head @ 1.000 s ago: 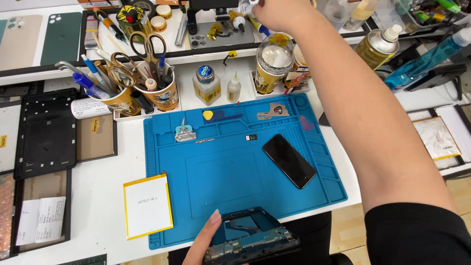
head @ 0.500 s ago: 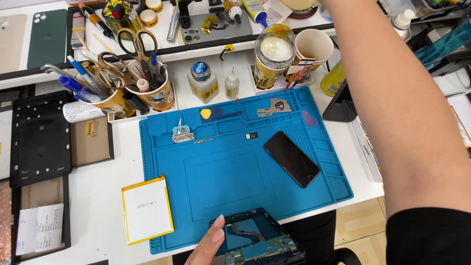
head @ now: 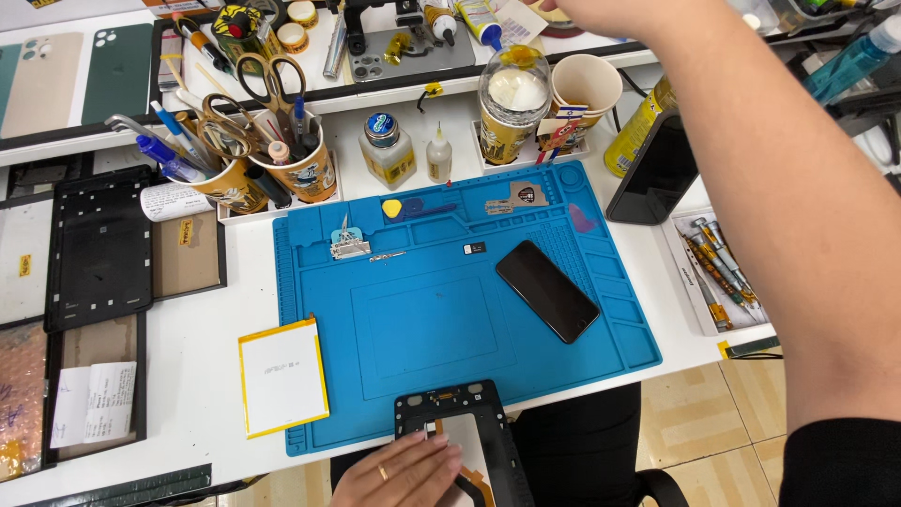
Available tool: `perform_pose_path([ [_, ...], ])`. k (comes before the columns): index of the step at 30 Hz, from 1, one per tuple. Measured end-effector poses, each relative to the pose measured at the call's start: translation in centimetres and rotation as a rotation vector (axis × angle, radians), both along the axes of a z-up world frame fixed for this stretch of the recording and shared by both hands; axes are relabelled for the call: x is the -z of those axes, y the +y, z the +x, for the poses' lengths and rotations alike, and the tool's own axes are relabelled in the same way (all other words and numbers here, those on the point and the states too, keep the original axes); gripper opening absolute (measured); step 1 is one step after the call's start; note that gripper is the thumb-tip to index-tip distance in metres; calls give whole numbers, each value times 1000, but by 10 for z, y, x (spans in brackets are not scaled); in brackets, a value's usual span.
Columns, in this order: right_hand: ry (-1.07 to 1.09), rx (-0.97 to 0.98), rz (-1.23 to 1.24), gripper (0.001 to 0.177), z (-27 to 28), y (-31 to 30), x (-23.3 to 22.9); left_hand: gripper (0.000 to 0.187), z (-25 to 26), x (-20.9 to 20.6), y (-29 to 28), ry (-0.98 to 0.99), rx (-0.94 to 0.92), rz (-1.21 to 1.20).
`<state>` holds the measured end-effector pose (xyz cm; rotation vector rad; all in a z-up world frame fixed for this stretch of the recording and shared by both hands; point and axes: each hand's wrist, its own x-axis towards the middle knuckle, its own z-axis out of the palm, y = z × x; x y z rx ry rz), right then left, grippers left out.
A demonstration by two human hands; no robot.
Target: The person removes the battery from a disassembled smartphone, then applies glue from a tube along the edges of the phone's frame. The person handles the phone, battery, and glue tube throughout the process.
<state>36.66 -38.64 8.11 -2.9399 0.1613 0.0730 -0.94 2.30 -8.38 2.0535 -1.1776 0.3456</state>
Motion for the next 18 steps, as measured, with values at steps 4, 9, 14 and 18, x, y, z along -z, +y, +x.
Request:
perform_pose_path([
  [4,-1,-222,186,32,8,40,-2,35,1,8,12,-197,171,314],
  [9,-21,-198,164,44,35,62,20,26,18,-12,12,-521,17,372],
  [14,16,-345,-32,32,65,64,40,58,28,12,14,-431,62,484],
  [18,166,5,75,60,67,69,50,55,30,22,10,-357,75,504],
])
